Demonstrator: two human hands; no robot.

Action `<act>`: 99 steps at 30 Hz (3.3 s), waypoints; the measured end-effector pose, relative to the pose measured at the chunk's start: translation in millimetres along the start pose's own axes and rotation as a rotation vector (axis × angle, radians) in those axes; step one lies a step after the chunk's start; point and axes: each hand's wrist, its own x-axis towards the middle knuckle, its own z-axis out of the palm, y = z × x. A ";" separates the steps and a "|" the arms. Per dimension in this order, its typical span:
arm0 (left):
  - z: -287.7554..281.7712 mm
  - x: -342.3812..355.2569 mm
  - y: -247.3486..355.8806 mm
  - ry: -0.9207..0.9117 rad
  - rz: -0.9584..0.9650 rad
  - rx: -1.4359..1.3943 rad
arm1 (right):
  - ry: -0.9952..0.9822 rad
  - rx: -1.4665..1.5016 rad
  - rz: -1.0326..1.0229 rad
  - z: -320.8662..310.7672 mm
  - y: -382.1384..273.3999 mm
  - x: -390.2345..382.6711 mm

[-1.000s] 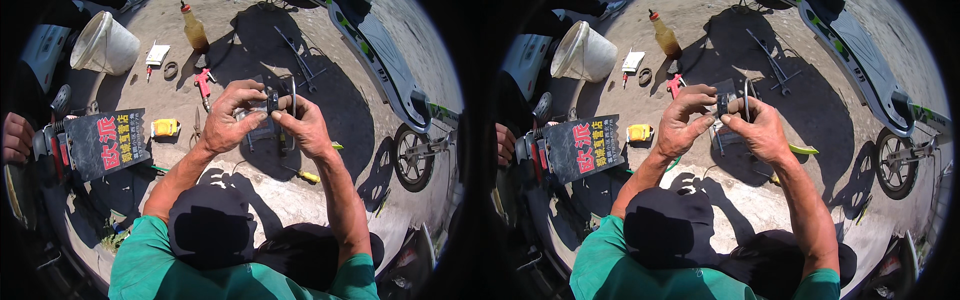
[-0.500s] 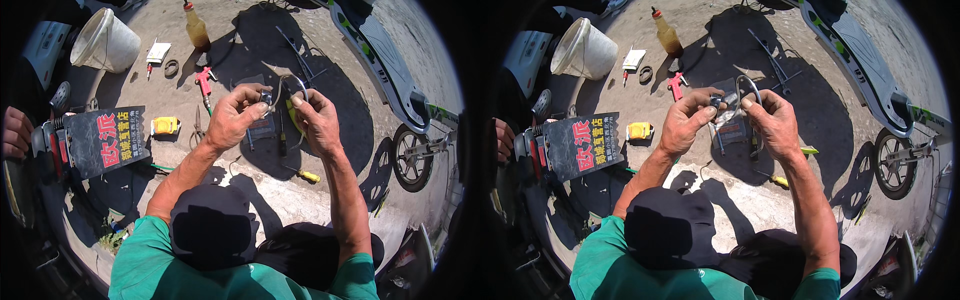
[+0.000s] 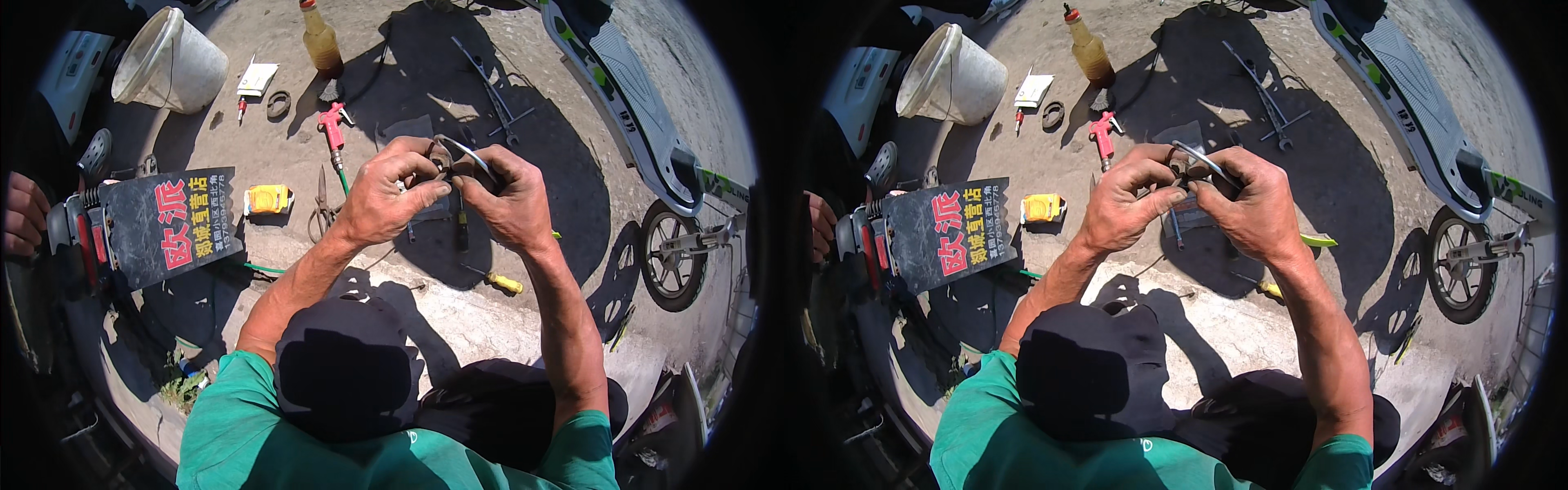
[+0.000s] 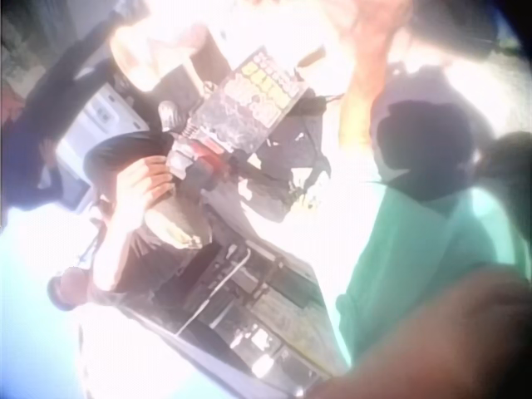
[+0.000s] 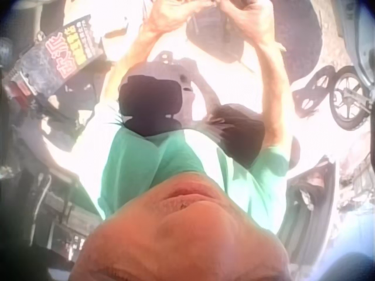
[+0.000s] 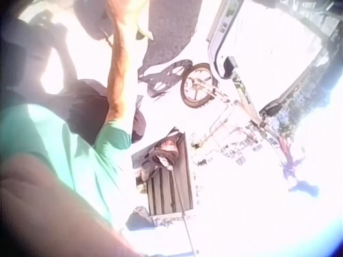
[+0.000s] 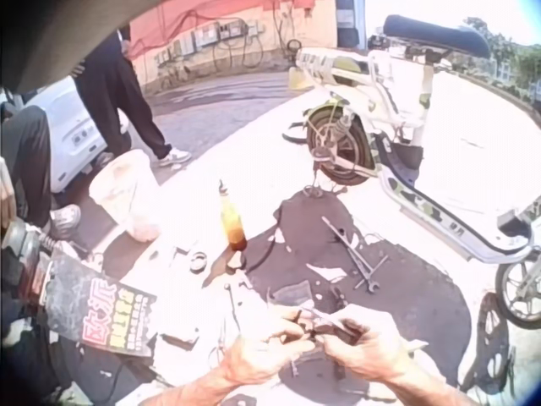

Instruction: The person uses a screwdriver to remove screws from a green scooter part, then wraps wires with electrical tape. They reattach the wires to the scooter part and secure it with a screwdriver.

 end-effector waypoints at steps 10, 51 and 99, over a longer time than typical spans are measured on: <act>16.0 -11.6 -15.5 0.078 -0.351 -0.150 | -0.124 0.486 0.435 10.4 10.3 -2.2; 3.6 -10.9 -11.4 -0.007 -0.409 -0.877 | 0.062 -0.005 0.057 5.3 5.8 -5.5; 35.6 -21.1 -1.2 0.085 -0.341 -0.682 | 0.284 0.581 0.270 35.9 30.3 -8.9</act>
